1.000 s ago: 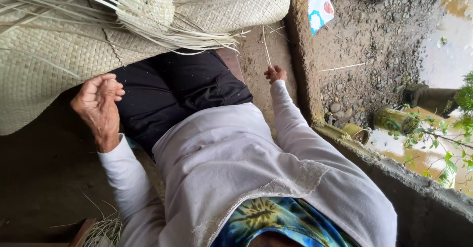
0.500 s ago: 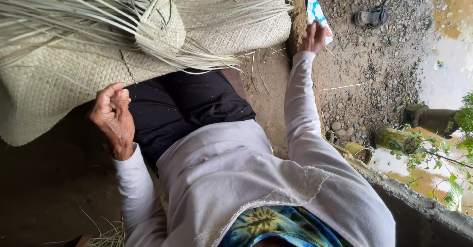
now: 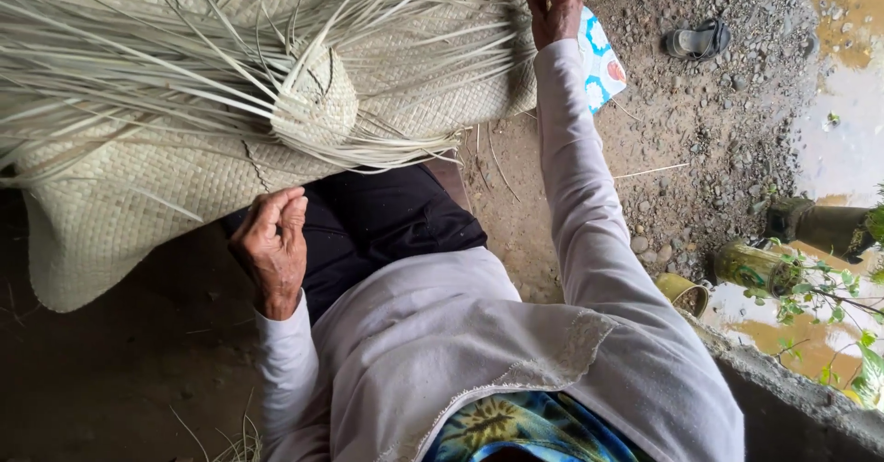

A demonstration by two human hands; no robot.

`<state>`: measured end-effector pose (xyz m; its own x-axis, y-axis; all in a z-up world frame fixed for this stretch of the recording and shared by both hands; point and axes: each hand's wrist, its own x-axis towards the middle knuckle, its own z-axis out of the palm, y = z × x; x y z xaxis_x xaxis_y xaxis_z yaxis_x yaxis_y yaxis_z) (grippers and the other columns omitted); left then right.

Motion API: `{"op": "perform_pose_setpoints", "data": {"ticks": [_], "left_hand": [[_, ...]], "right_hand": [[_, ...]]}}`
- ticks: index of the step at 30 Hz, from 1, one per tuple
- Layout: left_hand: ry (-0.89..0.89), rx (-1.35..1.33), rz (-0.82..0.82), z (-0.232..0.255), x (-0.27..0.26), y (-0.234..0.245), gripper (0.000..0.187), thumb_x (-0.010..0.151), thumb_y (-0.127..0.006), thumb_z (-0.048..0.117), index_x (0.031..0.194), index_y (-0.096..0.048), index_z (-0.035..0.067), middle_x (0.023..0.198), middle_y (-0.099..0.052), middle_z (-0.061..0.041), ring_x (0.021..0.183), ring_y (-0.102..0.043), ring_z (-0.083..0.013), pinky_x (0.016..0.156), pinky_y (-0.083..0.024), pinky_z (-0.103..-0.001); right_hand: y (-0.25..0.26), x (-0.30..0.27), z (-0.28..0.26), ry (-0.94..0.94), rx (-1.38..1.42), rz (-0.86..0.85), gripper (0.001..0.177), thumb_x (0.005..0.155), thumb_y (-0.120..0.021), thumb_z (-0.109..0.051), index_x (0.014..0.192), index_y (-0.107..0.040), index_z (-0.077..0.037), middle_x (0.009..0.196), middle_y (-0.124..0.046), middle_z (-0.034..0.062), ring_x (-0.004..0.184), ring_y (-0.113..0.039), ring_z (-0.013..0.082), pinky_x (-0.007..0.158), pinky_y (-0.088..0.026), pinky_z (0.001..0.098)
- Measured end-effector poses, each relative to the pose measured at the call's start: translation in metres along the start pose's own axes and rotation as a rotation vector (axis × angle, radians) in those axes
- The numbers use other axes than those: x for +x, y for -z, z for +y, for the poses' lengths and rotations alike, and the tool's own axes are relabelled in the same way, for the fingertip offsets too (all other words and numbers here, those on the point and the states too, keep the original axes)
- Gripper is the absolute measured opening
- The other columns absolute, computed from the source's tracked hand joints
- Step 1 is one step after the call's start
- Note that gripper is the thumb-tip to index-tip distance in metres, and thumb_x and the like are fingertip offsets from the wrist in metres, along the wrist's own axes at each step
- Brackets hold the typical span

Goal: The person is weaving thin natural fiber strips into a large mat, using their hands to interlace the material.

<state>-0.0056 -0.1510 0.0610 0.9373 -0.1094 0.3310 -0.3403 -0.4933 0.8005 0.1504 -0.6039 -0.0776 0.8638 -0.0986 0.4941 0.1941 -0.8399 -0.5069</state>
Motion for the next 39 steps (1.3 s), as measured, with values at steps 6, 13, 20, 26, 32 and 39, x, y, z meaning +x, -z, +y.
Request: {"op": "perform_pose_setpoints", "data": {"ticks": [6,13,20,26,32,39], "left_hand": [[0.048,-0.046,0.000,-0.013,-0.001,-0.009,0.009,0.092,-0.057,0.000,0.091,-0.062,-0.007,0.084,-0.063,-0.016,0.075,-0.062,-0.0246,0.067,-0.050,-0.031],[0.038,-0.071,-0.031,-0.013,0.006,-0.013,0.012,0.093,-0.056,0.004,0.093,-0.061,-0.007,0.086,-0.063,-0.015,0.076,-0.062,-0.0235,0.069,-0.051,-0.030],[0.037,-0.067,-0.020,-0.024,0.003,-0.014,0.010,0.092,-0.057,0.001,0.092,-0.061,-0.007,0.084,-0.063,-0.016,0.075,-0.062,-0.0252,0.069,-0.051,-0.032],[0.042,-0.097,-0.023,-0.026,0.004,-0.014,0.009,0.091,-0.058,0.000,0.093,-0.061,-0.008,0.083,-0.061,-0.015,0.074,-0.061,-0.0239,0.067,-0.051,-0.031],[0.070,-0.065,-0.043,-0.028,0.001,-0.016,0.009,0.090,-0.059,0.001,0.091,-0.062,-0.007,0.083,-0.063,-0.015,0.074,-0.062,-0.0240,0.067,-0.051,-0.030],[0.050,-0.099,-0.048,-0.027,0.001,-0.018,0.010,0.090,-0.058,0.001,0.093,-0.061,-0.008,0.083,-0.062,-0.015,0.074,-0.061,-0.0238,0.066,-0.052,-0.030]], "right_hand": [[-0.003,0.011,0.006,-0.034,0.047,-0.065,0.024,0.082,-0.058,0.002,0.091,-0.071,-0.016,0.083,-0.057,0.0001,0.079,-0.049,0.0205,0.065,-0.040,0.0335],[-0.018,0.020,0.023,-0.023,0.125,-0.074,0.075,0.067,-0.050,0.022,0.128,-0.048,-0.021,0.123,-0.047,0.0046,0.099,-0.056,0.0237,0.071,-0.054,0.0290],[-0.024,0.024,0.029,-0.112,0.122,-0.110,0.026,0.076,-0.064,0.008,0.091,-0.067,-0.013,0.094,-0.058,0.0034,0.083,-0.062,0.0185,0.072,-0.057,0.0322],[-0.036,0.026,0.037,-0.129,0.086,-0.069,0.025,0.070,-0.074,0.006,0.087,-0.072,-0.012,0.088,-0.062,-0.0001,0.071,-0.054,0.0138,0.058,-0.049,0.0262],[-0.032,0.027,0.032,-0.247,0.090,-0.133,0.030,0.065,-0.073,0.010,0.078,-0.068,-0.016,0.083,-0.049,-0.0029,0.075,-0.046,0.0138,0.064,-0.045,0.0260],[-0.025,0.027,0.028,-0.011,0.038,-0.152,0.020,0.071,-0.076,0.001,0.082,-0.062,-0.010,0.090,-0.044,0.0045,0.084,-0.045,0.0206,0.067,-0.046,0.0315]]}}
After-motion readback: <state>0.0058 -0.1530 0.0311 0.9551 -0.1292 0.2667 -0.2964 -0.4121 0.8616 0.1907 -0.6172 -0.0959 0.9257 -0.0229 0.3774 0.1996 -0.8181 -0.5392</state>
